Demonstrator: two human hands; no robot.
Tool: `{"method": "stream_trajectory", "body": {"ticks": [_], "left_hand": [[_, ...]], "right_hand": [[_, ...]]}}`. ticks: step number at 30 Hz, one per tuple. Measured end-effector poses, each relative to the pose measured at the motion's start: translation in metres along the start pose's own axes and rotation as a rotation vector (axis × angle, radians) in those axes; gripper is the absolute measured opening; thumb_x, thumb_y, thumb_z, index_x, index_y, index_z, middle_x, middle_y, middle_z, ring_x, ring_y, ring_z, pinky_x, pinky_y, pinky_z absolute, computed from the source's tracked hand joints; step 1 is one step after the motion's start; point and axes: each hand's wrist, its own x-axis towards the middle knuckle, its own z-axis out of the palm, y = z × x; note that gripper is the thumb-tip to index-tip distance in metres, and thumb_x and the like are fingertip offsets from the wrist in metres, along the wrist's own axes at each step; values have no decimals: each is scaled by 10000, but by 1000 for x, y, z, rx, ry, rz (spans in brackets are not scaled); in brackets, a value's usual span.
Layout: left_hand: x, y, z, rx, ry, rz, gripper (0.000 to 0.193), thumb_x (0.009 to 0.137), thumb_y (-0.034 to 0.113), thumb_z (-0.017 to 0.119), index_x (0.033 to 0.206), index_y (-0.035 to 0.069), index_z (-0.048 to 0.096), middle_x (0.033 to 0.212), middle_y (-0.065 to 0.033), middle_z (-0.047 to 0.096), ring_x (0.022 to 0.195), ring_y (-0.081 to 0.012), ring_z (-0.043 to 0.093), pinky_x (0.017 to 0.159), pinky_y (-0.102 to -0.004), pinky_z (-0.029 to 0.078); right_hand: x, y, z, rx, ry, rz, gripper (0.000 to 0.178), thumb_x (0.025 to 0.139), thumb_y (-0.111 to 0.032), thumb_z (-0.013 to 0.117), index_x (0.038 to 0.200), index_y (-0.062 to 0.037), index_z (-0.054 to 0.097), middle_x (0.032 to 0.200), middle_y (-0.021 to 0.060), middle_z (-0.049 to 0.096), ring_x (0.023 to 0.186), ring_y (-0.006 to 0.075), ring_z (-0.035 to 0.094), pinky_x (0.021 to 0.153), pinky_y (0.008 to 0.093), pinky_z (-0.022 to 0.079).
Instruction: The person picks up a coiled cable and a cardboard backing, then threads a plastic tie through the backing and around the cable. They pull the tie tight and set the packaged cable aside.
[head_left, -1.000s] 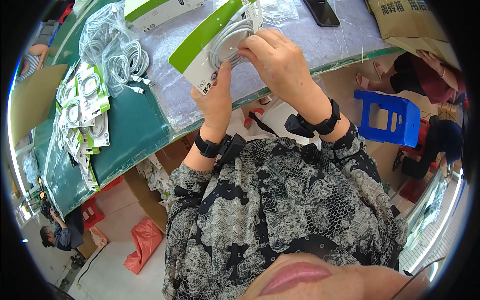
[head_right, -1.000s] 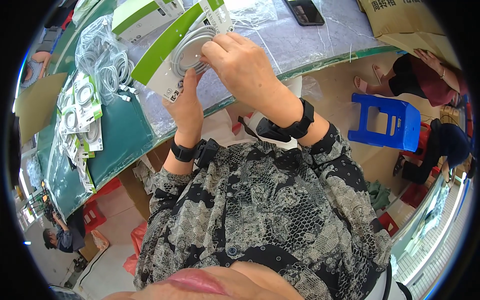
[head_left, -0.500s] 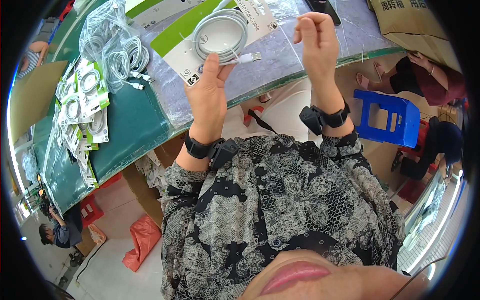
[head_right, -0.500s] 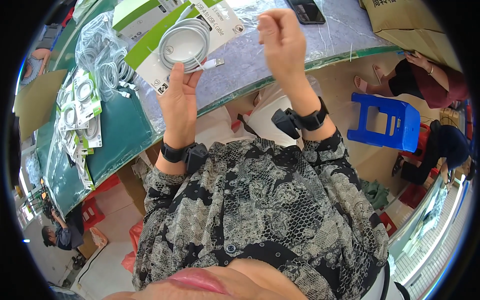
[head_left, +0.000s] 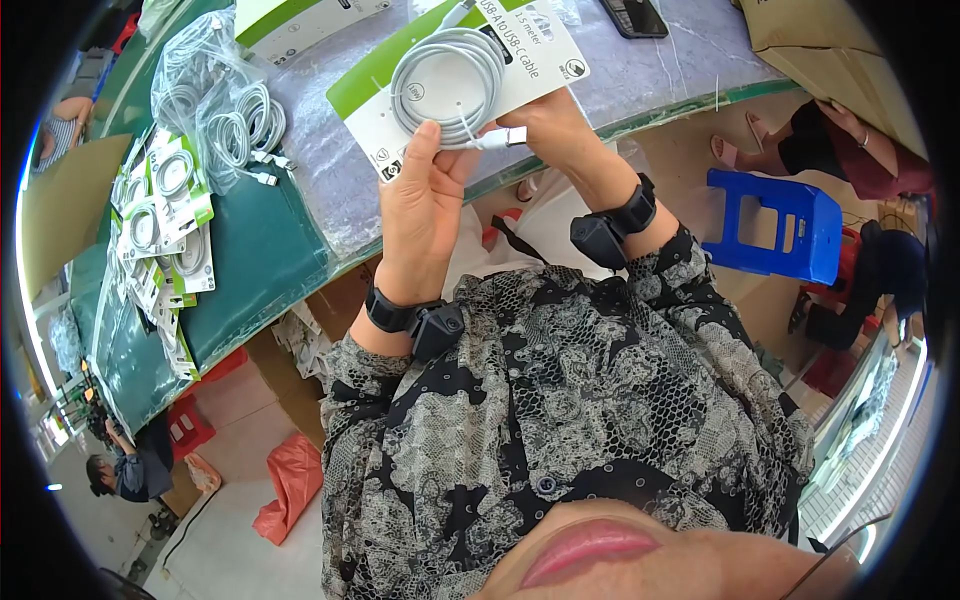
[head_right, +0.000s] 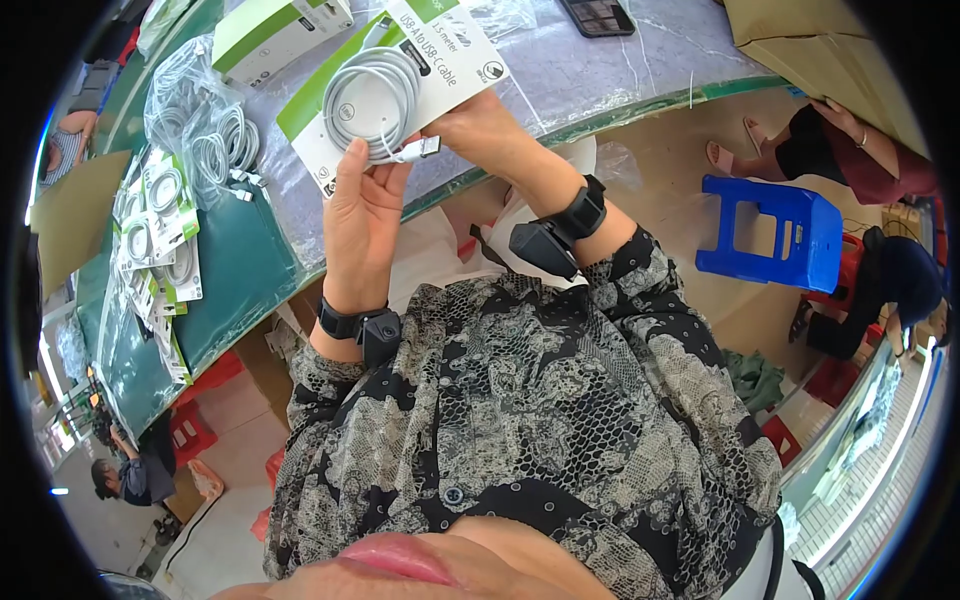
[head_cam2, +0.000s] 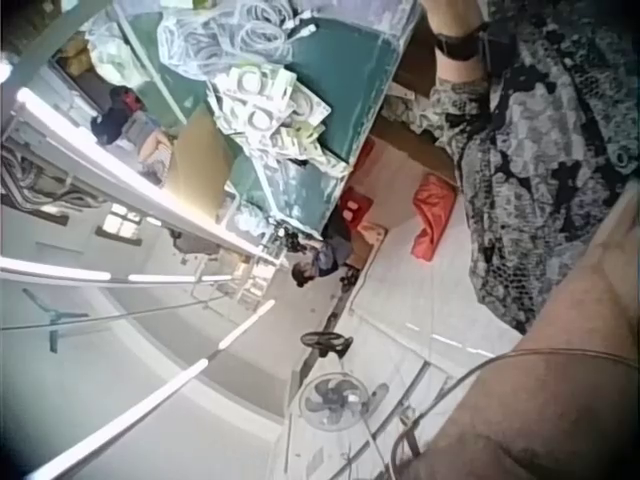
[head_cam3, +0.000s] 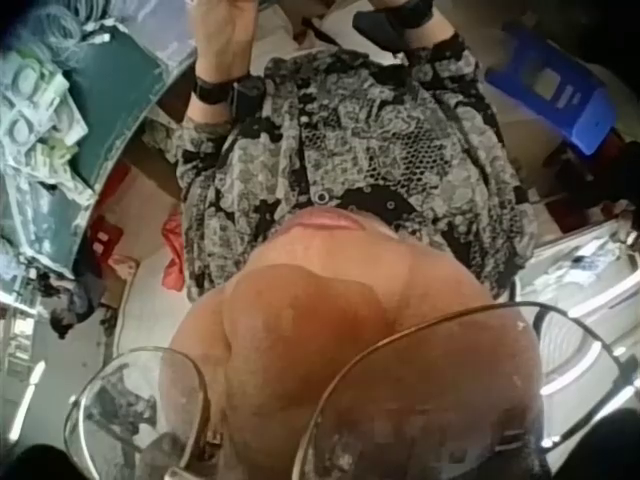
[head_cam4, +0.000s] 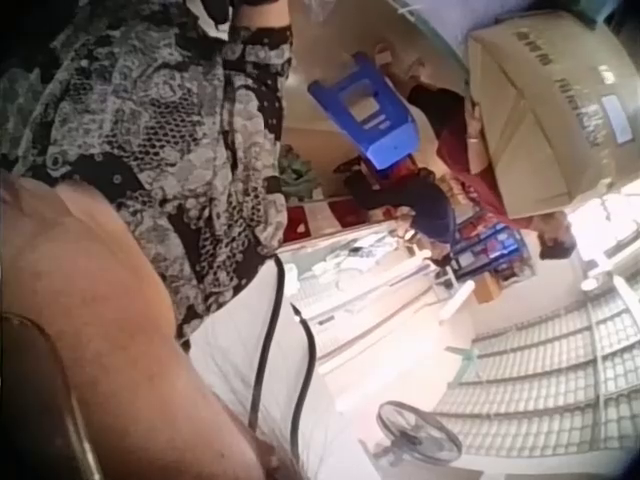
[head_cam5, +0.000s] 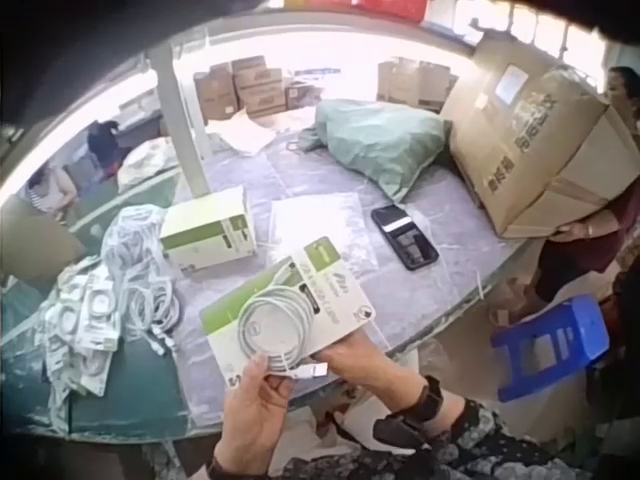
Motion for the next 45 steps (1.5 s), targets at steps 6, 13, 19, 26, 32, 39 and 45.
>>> {"method": "stream_trajectory", "body": {"ticks": [6,13,19,26,32,39,45], "left_hand": [[-1,-2,3,-26,4,19,332,936,88,507,1252,10,442,1162,-126,586,1023,-271,619,900,-387,527],[7,-1,1,11,-29,37,348,944,99,496,1270,3,421,1168,-139,580,1036,-304,610,899,-405,528],[13,-1,-2,14,-44,80,350,949,98,485,1274,-5,408,1178,-146,570,1037,-315,607,908,-412,525],[17,-5,-12,87,-47,102,345,953,90,477,1280,6,408,1190,-139,562,1044,-292,603,910,-421,526],[9,-1,-10,85,-98,71,345,947,82,492,1277,13,418,1191,-129,558,1052,-273,596,901,-419,531],[6,-4,-4,132,-88,122,375,916,38,537,1274,19,426,1180,-116,561,1031,-252,602,886,-404,542],[7,-2,-5,134,1,107,388,902,15,552,1270,23,431,1187,-111,557,1025,-242,604,878,-392,547]], "right_hand": [[-1,17,-2,-237,43,-231,214,805,-25,616,1015,5,595,878,60,644,790,128,607,669,274,485],[-6,17,3,30,176,-2,132,822,-27,611,946,8,582,874,84,644,759,135,607,638,291,499],[-16,20,-8,-314,188,-87,138,794,-21,643,919,-22,584,890,95,610,727,197,599,635,321,501],[-19,-26,-10,-1003,252,-711,268,704,-33,730,944,-67,615,881,46,587,887,226,543,730,306,457],[-11,-28,-15,-954,54,-771,289,659,-17,722,926,-125,690,902,16,584,895,227,505,753,310,446],[-7,-31,-20,-992,8,-859,354,659,-21,720,986,-155,699,894,22,574,914,238,487,756,315,447],[-21,-33,-14,-1053,103,-910,339,725,-14,699,1044,-125,669,915,28,574,890,201,509,746,313,457]]}}
